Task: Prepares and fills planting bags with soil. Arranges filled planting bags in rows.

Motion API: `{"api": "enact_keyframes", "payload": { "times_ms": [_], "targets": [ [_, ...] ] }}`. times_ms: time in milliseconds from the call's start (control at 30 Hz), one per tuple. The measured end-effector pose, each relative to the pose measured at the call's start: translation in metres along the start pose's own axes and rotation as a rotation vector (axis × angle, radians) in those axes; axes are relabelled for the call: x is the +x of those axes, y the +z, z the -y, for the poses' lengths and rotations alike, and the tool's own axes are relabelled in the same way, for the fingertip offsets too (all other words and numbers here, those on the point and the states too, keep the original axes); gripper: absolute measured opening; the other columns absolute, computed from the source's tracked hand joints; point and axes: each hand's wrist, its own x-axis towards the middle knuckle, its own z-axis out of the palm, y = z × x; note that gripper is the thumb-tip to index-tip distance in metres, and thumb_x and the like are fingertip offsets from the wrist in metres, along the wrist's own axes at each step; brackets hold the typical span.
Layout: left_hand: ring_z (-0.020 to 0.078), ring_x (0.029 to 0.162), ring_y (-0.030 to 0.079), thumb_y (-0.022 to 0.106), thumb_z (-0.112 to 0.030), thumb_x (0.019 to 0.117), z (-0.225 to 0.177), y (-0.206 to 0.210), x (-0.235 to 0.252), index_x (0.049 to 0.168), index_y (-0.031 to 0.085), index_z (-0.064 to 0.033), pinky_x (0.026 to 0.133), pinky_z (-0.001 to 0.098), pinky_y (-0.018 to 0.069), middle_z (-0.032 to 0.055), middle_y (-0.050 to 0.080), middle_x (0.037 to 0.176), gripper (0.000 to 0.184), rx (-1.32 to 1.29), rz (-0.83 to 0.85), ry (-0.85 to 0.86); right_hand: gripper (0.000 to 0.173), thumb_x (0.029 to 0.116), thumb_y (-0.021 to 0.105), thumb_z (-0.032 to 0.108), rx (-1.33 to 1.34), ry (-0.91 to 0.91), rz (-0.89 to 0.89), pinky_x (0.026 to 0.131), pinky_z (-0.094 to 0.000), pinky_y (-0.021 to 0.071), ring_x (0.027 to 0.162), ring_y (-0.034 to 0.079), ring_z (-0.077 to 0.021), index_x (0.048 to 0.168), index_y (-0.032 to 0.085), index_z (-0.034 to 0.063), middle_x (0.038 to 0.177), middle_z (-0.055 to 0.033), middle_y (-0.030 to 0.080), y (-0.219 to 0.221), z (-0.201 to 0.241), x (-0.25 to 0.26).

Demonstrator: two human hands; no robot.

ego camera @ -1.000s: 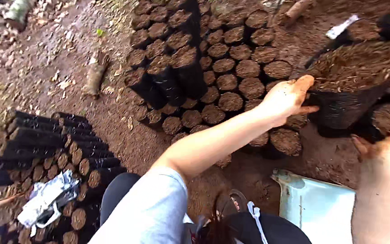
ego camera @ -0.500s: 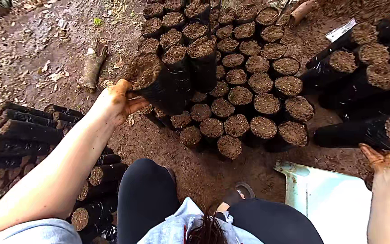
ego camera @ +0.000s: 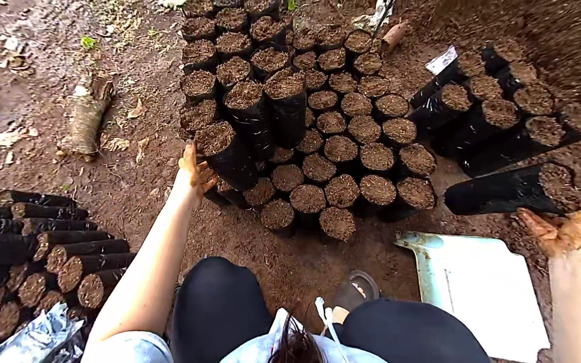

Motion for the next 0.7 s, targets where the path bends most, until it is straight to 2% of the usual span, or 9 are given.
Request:
{"api": "enact_keyframes", "payload": {
  "times_ms": [200, 267, 333, 400, 467, 533, 600, 633, 700],
  "targets": [
    [0.0260, 0.130, 0.057, 0.016, -0.066, 0.1071, 0.028, 0.003, 0.009, 0.156, 0.030, -0.0131, 0.102, 0.0473, 0.0491, 0.0136, 0.050, 0.150, 0.073, -0.163, -0.080, 0.099, 0.052, 0.1128, 0.033, 0.032, -0.419, 0.121, 0.058, 0.089, -0.0380, 0.0582, 0.107, 0.068, -0.0270, 0.152, 0.034, -0.0019, 0.140, -0.0248, 0.054, 0.029, -0.041, 0.007],
    [0.0248, 0.132, 0.056, 0.020, -0.054, 0.1115, 0.037, -0.008, 0.004, 0.160, 0.027, -0.0096, 0.104, 0.0455, 0.0501, 0.0151, 0.048, 0.153, 0.066, -0.001, -0.156, 0.301, 0.052, 0.1113, 0.037, 0.033, -0.540, 0.113, 0.064, 0.093, -0.0423, 0.0573, 0.113, 0.068, -0.0304, 0.150, 0.039, -0.0014, 0.144, -0.0256, 0.052, 0.045, -0.051, 0.011],
    [0.0146, 0.133, 0.051, 0.037, -0.034, 0.1122, 0.030, -0.010, -0.020, 0.158, 0.022, -0.0001, 0.108, 0.0316, 0.0466, 0.0159, 0.043, 0.154, 0.059, 0.233, -0.205, 0.650, 0.052, 0.1105, 0.040, 0.033, -0.572, 0.114, 0.088, 0.098, -0.0477, 0.0542, 0.120, 0.064, -0.0341, 0.148, 0.043, -0.0024, 0.145, -0.0267, 0.051, 0.047, -0.049, 0.007],
    [0.0171, 0.145, 0.040, 0.048, -0.026, 0.1078, 0.019, 0.014, -0.048, 0.156, 0.020, 0.0096, 0.118, 0.0305, 0.0376, 0.0214, 0.028, 0.164, 0.067, 0.339, -0.030, 1.002, 0.051, 0.1089, 0.043, 0.035, -0.577, 0.112, 0.085, 0.097, -0.0503, 0.0559, 0.116, 0.067, -0.0352, 0.144, 0.050, -0.0014, 0.140, -0.0262, 0.057, 0.038, -0.050, 0.013],
    [0.0151, 0.142, 0.045, 0.048, -0.026, 0.1055, 0.011, 0.066, -0.085, 0.149, 0.033, 0.0085, 0.115, 0.0309, 0.0417, 0.0202, 0.034, 0.160, 0.057, 0.456, 0.274, 1.158, 0.050, 0.1090, 0.042, 0.036, -0.583, 0.112, 0.080, 0.090, -0.0463, 0.0601, 0.105, 0.072, -0.0318, 0.142, 0.051, -0.0005, 0.133, -0.0250, 0.061, 0.027, -0.054, 0.022],
    [0.0162, 0.127, 0.058, 0.049, -0.022, 0.1031, 0.008, 0.139, -0.126, 0.141, 0.047, 0.0041, 0.104, 0.0357, 0.0515, 0.0187, 0.051, 0.148, 0.047, 0.595, 0.616, 1.086, 0.050, 0.1104, 0.040, 0.035, -0.544, 0.109, 0.100, 0.087, -0.0447, 0.0610, 0.100, 0.073, -0.0309, 0.143, 0.050, -0.0009, 0.130, -0.0256, 0.063, 0.022, -0.057, 0.031],
    [0.0221, 0.125, 0.063, 0.053, -0.017, 0.1039, 0.020, 0.222, -0.149, 0.130, 0.063, 0.0005, 0.106, 0.0445, 0.0513, 0.0161, 0.062, 0.138, 0.033, 0.754, 0.913, 0.975, 0.050, 0.1110, 0.037, 0.035, -0.514, 0.095, 0.134, 0.087, -0.0454, 0.0609, 0.099, 0.073, -0.0313, 0.143, 0.049, -0.0010, 0.128, -0.0264, 0.063, 0.017, -0.059, 0.031],
    [0.0229, 0.123, 0.064, 0.052, -0.020, 0.1063, 0.030, 0.266, -0.156, 0.129, 0.066, -0.0022, 0.107, 0.0463, 0.0508, 0.0143, 0.066, 0.134, 0.032, 0.826, 1.044, 0.889, 0.052, 0.1114, 0.035, 0.037, -0.480, 0.094, 0.157, 0.087, -0.0465, 0.0600, 0.102, 0.072, -0.0318, 0.145, 0.047, -0.0004, 0.130, -0.0261, 0.062, 0.014, -0.058, 0.028],
    [0.0279, 0.117, 0.068, 0.043, -0.029, 0.1115, 0.063, 0.353, -0.163, 0.132, 0.062, -0.0007, 0.103, 0.0499, 0.0529, 0.0191, 0.067, 0.127, 0.040, 0.908, 1.231, 0.590, 0.059, 0.1104, 0.034, 0.046, -0.369, 0.112, 0.181, 0.088, -0.0471, 0.0587, 0.108, 0.069, -0.0308, 0.152, 0.039, 0.0052, 0.136, -0.0209, 0.060, 0.005, -0.056, 0.028]
  ]
}}
